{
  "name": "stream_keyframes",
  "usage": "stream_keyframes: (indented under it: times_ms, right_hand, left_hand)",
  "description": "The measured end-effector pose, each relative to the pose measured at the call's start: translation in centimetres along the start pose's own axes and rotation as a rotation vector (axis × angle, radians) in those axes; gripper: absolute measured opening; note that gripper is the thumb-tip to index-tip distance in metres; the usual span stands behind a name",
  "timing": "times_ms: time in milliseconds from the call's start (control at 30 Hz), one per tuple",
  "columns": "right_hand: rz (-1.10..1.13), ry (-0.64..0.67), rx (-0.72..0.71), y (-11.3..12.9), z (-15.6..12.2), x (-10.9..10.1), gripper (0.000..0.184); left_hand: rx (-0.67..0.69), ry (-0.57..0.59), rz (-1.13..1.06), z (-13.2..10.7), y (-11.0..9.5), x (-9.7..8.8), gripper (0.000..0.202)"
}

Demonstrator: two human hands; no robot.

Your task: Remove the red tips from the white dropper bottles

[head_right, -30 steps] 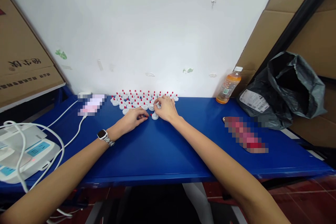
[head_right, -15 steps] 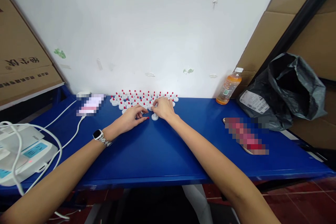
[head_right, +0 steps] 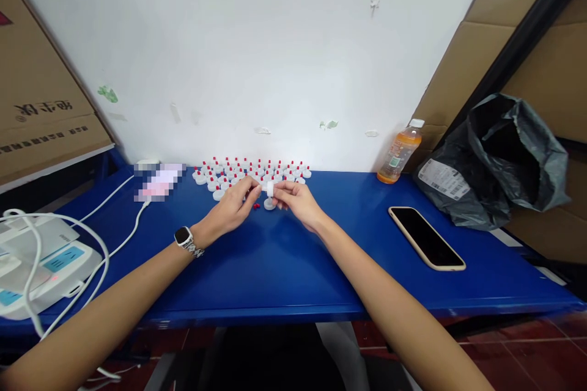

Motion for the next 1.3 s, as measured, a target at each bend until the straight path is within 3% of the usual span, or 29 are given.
stream_keyframes:
  times_ms: [200,467,633,733,800,900,1033,1167,1300]
  right_hand:
    - [0.113,0.054,-0.013,0.8,-0.7,1.5,0.046]
    - [0.121,0.106,-0.060,0.5,-0.7,2.4,0.044]
    - [-0.232,-0.030,-0.337,2.0,-0.9,1.2,0.036]
    - [-0.497,-0.190,-0.456,3.1,-1.6,0.0,0.025]
    - [-0.561,-0.288,-0.477,3.5,-1.9,-0.8,0.022]
    - [-0.486,-0.256,-0.433,2.8,-1.5,-1.1,0.025]
    - [-0.426,-0.184,-0.359,1.0,-0.6,-1.1,0.023]
    - [-0.393,-0.192,-0.298,0.1,-0.3,-1.6,0.024]
    - [-0.515,-0.265,-0.317,0.4,-0.3,-2.2,0.027]
  left_hand:
    - [0.110,-0.002,0.095,0.1,-0.4,0.4,0.030]
    - [0.132,-0.008,0.054,0.6,-0.4,0.4,0.031]
    - [-0.023,-0.063,-0.100,1.6,0.2,0.5,0.038]
    - [-0.177,-0.156,-0.165,1.7,1.3,-1.0,0.044]
    - [-0.202,-0.188,-0.111,1.8,1.9,-2.0,0.044]
    - [-0.047,-0.045,0.037,1.7,2.1,-1.6,0.038]
    - [0.069,0.146,0.140,1.3,2.4,0.9,0.027]
    - [0.083,0.209,0.219,1.0,2.9,2.1,0.027]
    - [0.073,0.221,0.250,0.7,2.9,1.5,0.029]
Point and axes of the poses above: each hand's wrist, its own z-axis towards the middle knuckle, its own x-axis out of the palm, y = z × x, the point moved 4 cm from there along z, towards the middle knuckle, and after that the axes turned 5 degrees about -x, right-handed, at the moved point
